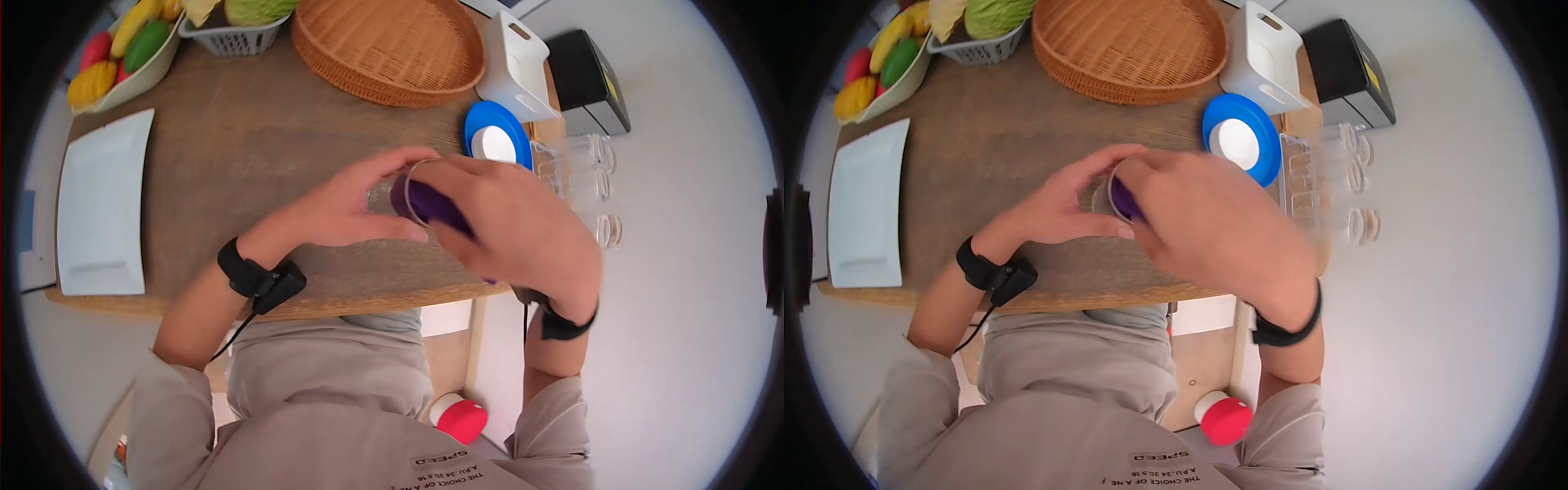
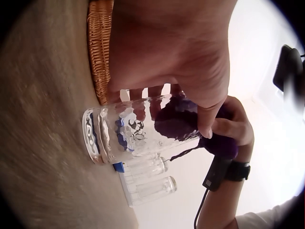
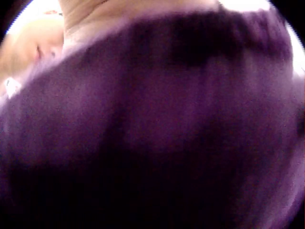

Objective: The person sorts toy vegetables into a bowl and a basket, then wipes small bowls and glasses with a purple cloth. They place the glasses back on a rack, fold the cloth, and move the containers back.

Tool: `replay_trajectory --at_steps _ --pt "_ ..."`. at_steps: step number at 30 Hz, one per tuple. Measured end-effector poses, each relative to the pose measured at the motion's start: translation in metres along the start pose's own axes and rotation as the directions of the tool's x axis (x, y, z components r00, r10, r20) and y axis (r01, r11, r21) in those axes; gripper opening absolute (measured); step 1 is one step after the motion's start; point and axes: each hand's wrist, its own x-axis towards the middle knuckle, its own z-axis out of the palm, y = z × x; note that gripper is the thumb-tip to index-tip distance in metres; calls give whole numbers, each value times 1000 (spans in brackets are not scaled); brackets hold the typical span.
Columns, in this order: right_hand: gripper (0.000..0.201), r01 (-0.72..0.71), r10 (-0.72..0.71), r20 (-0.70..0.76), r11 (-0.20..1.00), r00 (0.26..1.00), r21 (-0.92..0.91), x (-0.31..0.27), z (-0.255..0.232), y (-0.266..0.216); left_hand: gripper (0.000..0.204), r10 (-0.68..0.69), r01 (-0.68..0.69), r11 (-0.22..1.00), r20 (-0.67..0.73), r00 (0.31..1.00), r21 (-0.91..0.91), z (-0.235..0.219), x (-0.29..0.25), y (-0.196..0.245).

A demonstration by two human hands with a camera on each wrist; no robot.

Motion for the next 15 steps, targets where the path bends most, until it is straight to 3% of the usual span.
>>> replay_trajectory --at_steps 2,4,7,10,15 --pt "47 16 -2 -131 994 991 108 -13 -4 -10 81 -2 2 1000 12 1000 -2 -1 0 -2" --pt "52 -2 25 -237 995 971 97 -23 -11 -20 82 13 -12 1000 27 1000 -19 -2 2 -2" --pt "39 -70 33 -326 992 945 -104 -29 -5 -22 83 30 -30 1000 37 999 -7 -2 3 -1" --pt "33 -63 8 -357 988 934 -142 -22 1 -21 82 39 -39 999 24 999 14 -2 2 -1" --pt "16 17 -79 -244 969 967 -246 5 18 -6 84 -31 31 1000 41 999 -6 -5 3 3"
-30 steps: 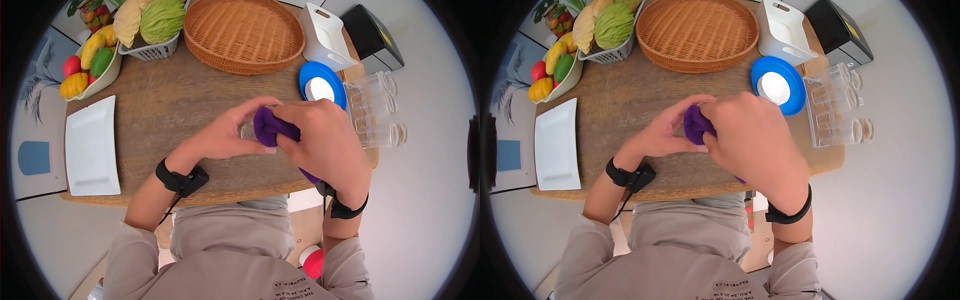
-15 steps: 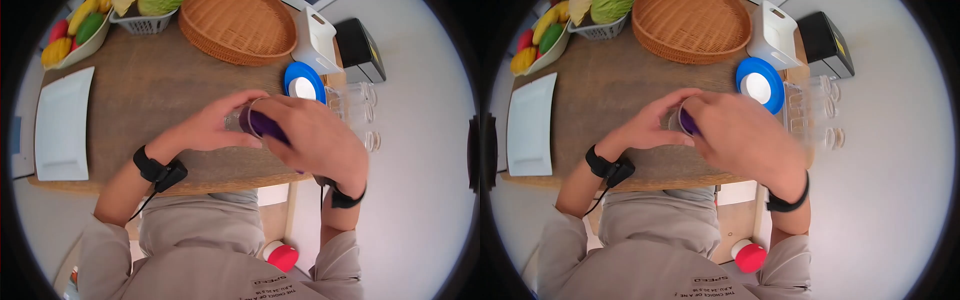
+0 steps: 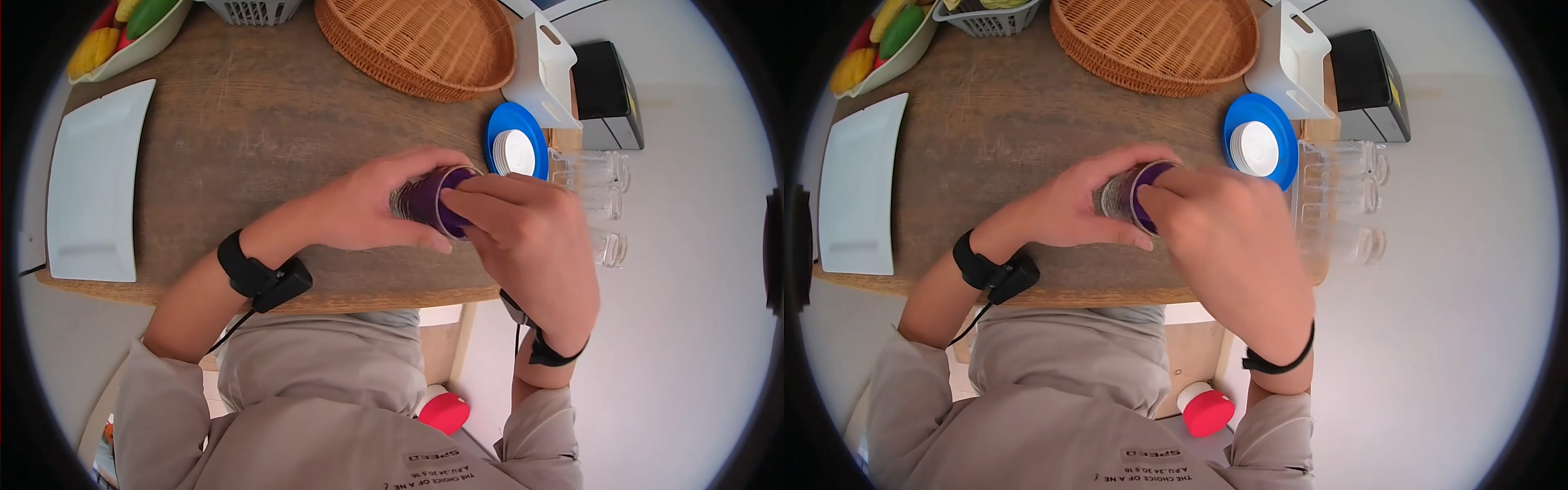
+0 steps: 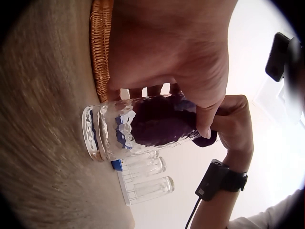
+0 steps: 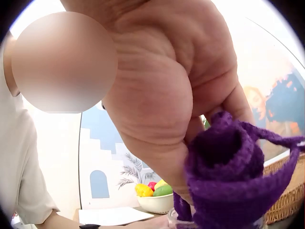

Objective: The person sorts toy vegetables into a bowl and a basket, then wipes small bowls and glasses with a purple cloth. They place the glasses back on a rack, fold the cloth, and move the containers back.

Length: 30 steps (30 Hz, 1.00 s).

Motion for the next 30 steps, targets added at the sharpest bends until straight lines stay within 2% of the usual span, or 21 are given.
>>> replay_trajectory --at_steps 4,7,10,11,14,17,20,23,30 --pt "10 -16 18 148 1000 989 -14 14 19 8 79 44 -43 999 -39 998 7 3 -2 -6" --pt "12 -21 19 187 1000 982 8 10 19 9 77 54 -53 998 -48 997 15 2 -1 -7" --pt "31 -92 47 164 955 985 281 0 -10 7 83 -27 27 999 -11 1000 -17 0 -3 -4" --pt "36 -96 74 76 934 994 344 -8 -16 7 87 -60 60 998 3 998 -37 0 -3 -3" --pt "32 -64 65 4 970 998 233 -17 -31 13 87 -4 4 1000 -4 1000 7 0 -1 -3" --pt "29 -117 107 57 967 993 228 -20 -12 18 87 -35 35 999 6 999 9 -1 -1 0" --pt "7 -87 85 18 991 996 100 -14 3 12 88 -25 25 1000 0 1000 1 -1 -2 -4" --pt "8 -75 77 48 996 996 -42 -5 22 9 88 -46 47 998 13 999 -40 -1 -1 -5" --pt "4 -60 61 53 998 997 -33 4 30 10 90 -90 90 994 8 996 -58 0 -1 -2"
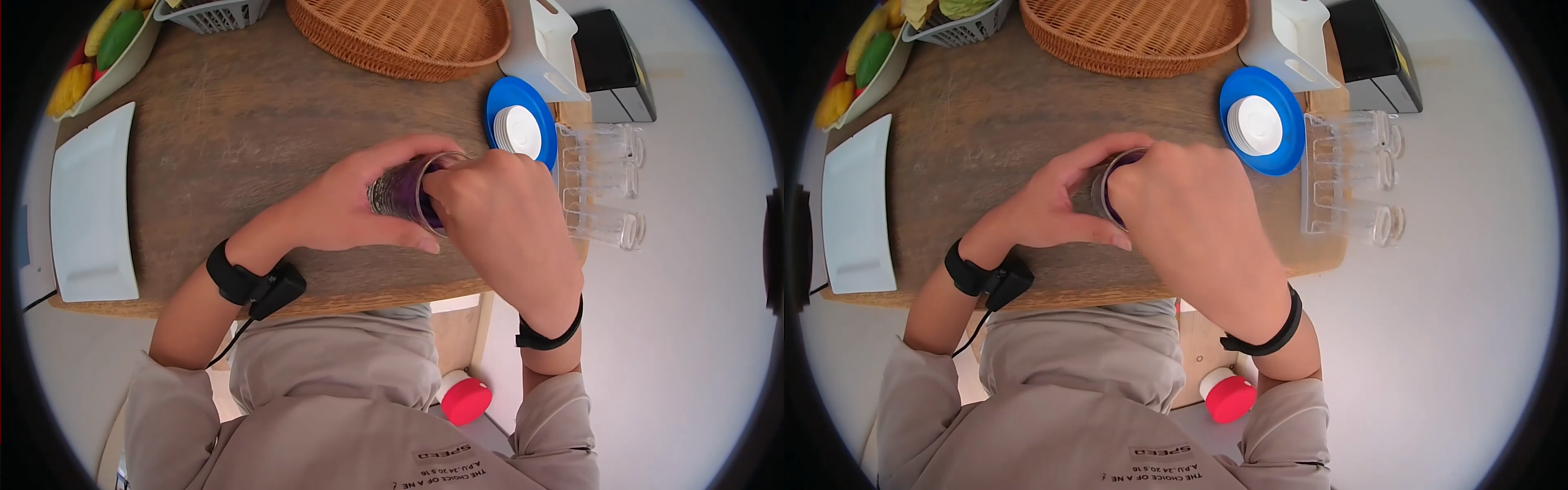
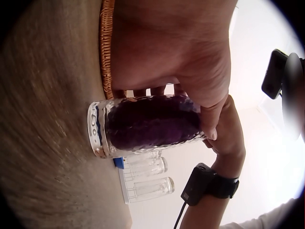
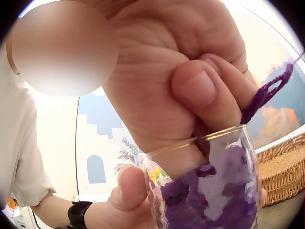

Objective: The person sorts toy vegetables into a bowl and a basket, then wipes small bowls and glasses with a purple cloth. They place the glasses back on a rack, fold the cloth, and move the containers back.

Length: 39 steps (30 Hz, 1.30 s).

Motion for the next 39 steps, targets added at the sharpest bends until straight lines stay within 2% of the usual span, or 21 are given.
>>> replay_trajectory --at_steps 2,5,9,12,15,18,21,24,27,30,33,36,39 --pt "5 42 -41 -12 998 999 42 -2 3 11 90 -1 1 1000 2 1000 20 -1 0 -1" --pt "9 45 12 -153 931 988 363 -9 -1 19 90 -9 9 1000 -1 1000 -23 -1 -1 -2" --pt "17 -98 224 -205 866 953 491 -26 -24 19 89 38 -38 999 0 999 31 -1 1 -2" --pt "15 -186 252 -127 904 959 386 -30 -34 15 88 22 -22 999 6 1000 38 -1 2 1" --pt "26 -163 207 -144 949 968 270 -22 -22 15 88 1 -1 1000 0 1000 5 0 1 1" --pt "35 -251 259 -66 962 964 108 -7 -10 11 88 6 -6 1000 -8 1000 -14 -1 -1 1" --pt "35 -235 238 -123 971 964 38 9 4 5 89 30 -30 999 -28 999 -23 -1 0 -1" --pt "31 -272 275 -80 961 958 46 9 -1 6 90 46 -47 999 -41 998 -19 -2 1 -3" --pt "27 -356 358 73 934 931 -34 0 -23 2 90 36 -37 999 -40 999 -1 -2 0 -3" --pt "28 -347 339 177 938 924 19 -8 -31 7 89 49 -49 999 -38 998 -2 -2 1 -3" --pt "28 -268 251 145 957 957 111 -13 -25 15 90 48 -48 999 -30 998 15 -2 3 -2" --pt "19 -125 106 71 922 992 366 -13 -33 24 91 55 -53 998 -33 998 37 -2 2 -3" --pt "15 -8 204 -155 632 967 775 -22 -35 30 90 73 -69 996 -66 995 53 0 1 -3"
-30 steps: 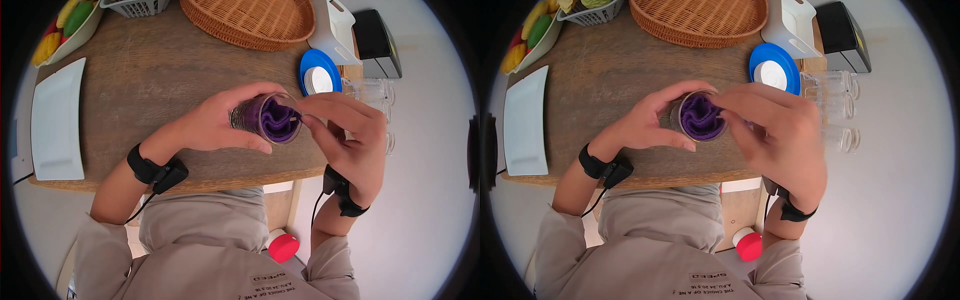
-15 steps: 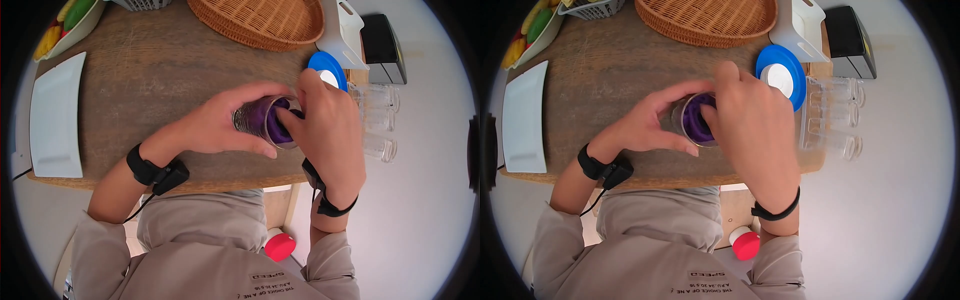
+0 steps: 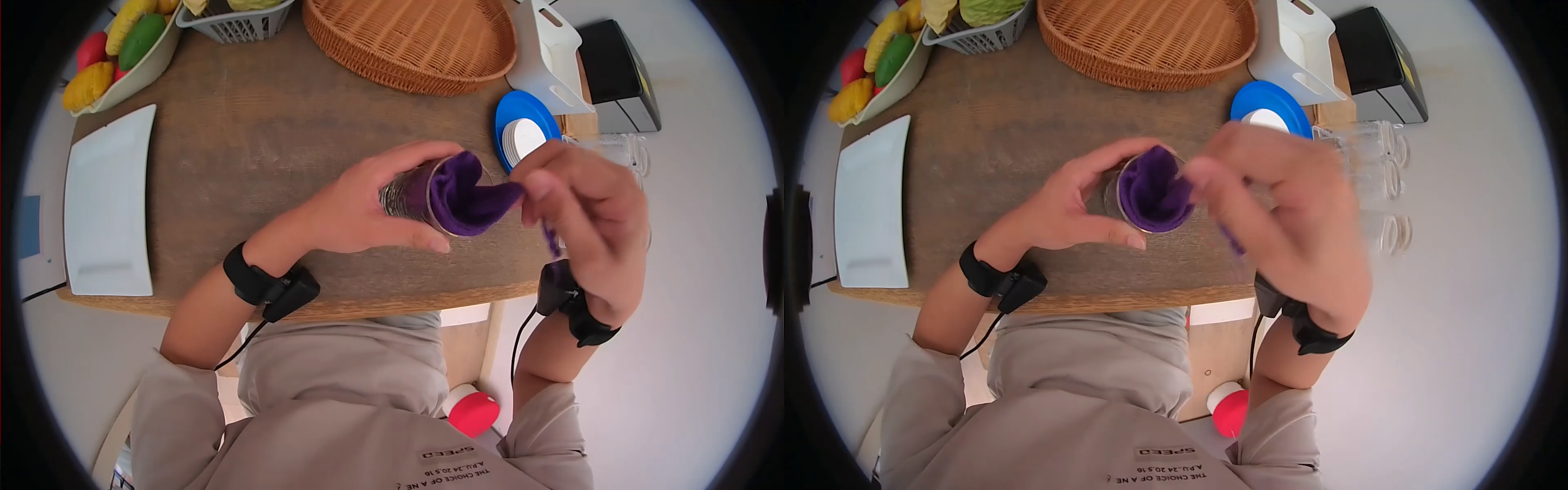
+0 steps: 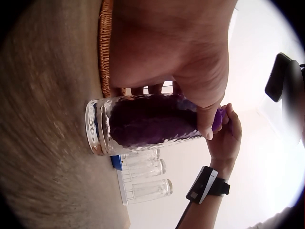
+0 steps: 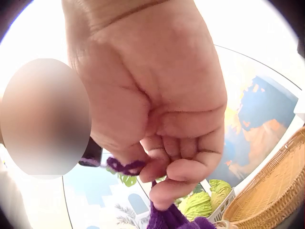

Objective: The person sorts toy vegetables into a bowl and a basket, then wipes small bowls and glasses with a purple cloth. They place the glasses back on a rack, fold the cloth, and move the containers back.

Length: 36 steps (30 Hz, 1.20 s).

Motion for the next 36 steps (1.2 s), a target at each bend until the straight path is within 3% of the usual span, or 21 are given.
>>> replay_trajectory --at_steps 3,4,5,7,10,11,12,13,14,17,18,21,24,25,27,29,31,32,35,36 --pt "20 -60 82 -90 974 993 218 -11 -13 -6 87 -2 2 1000 -51 999 0 4 -2 2" --pt "26 -3 76 -217 947 973 321 -14 -8 -9 87 -3 4 1000 -55 998 23 4 -3 2" --pt "26 72 43 -254 901 966 427 -18 -14 -6 87 -4 7 999 -59 998 47 4 -3 2" --pt "29 228 -15 -334 759 943 610 -28 -35 6 86 -3 6 998 -47 999 59 3 -3 1" --pt "29 316 101 -438 553 893 771 -55 -62 -5 83 72 -66 992 -48 996 107 3 -4 -6" --pt "23 359 -23 -385 416 922 835 -66 -78 -6 81 111 -104 986 -48 993 131 0 -3 -5" --pt "21 374 -61 -382 394 922 839 -82 -96 -11 80 86 -77 989 -68 994 127 -3 -4 -3" --pt "24 508 21 -592 490 806 709 -86 -97 -23 78 62 -51 991 -85 994 123 -5 -3 0" --pt "30 562 101 -764 617 638 551 -89 -97 -35 76 38 -26 993 -98 994 116 -6 -1 2" --pt "34 484 10 -644 651 765 585 -125 -108 -25 75 38 1 982 -203 979 189 -14 3 10" --pt "29 469 56 -745 744 665 475 -106 -73 -36 78 -15 52 983 -210 978 174 -18 1 11" --pt "31 262 38 -467 786 883 560 -112 -72 -16 80 -64 123 965 -244 968 233 -19 -8 22" --pt "32 104 164 -454 854 876 510 -105 -36 6 79 266 38 767 -372 889 640 -5 -28 55" --pt "31 40 225 -461 867 858 497 -99 -30 12 79 288 -8 769 -336 897 639 -2 -35 68" --pt "29 117 158 -412 816 897 567 -104 -30 19 78 319 -90 777 -266 910 622 3 -51 93" --pt "28 142 107 -349 775 931 616 -100 -16 -2 75 226 -165 839 -58 972 518 23 -49 114" --pt "32 166 -22 -209 689 978 706 -98 -6 -15 66 176 -193 850 81 981 490 52 -31 122" --pt "35 160 -102 -123 628 987 762 -98 -2 -19 61 160 -218 856 161 974 470 65 -21 122" --pt "34 332 -338 -209 363 918 871 -107 11 -14 40 119 -304 876 443 889 375 74 -2 107" --pt "36 327 -423 -170 332 890 885 -112 0 -13 35 74 -295 887 520 851 356 75 1 103"
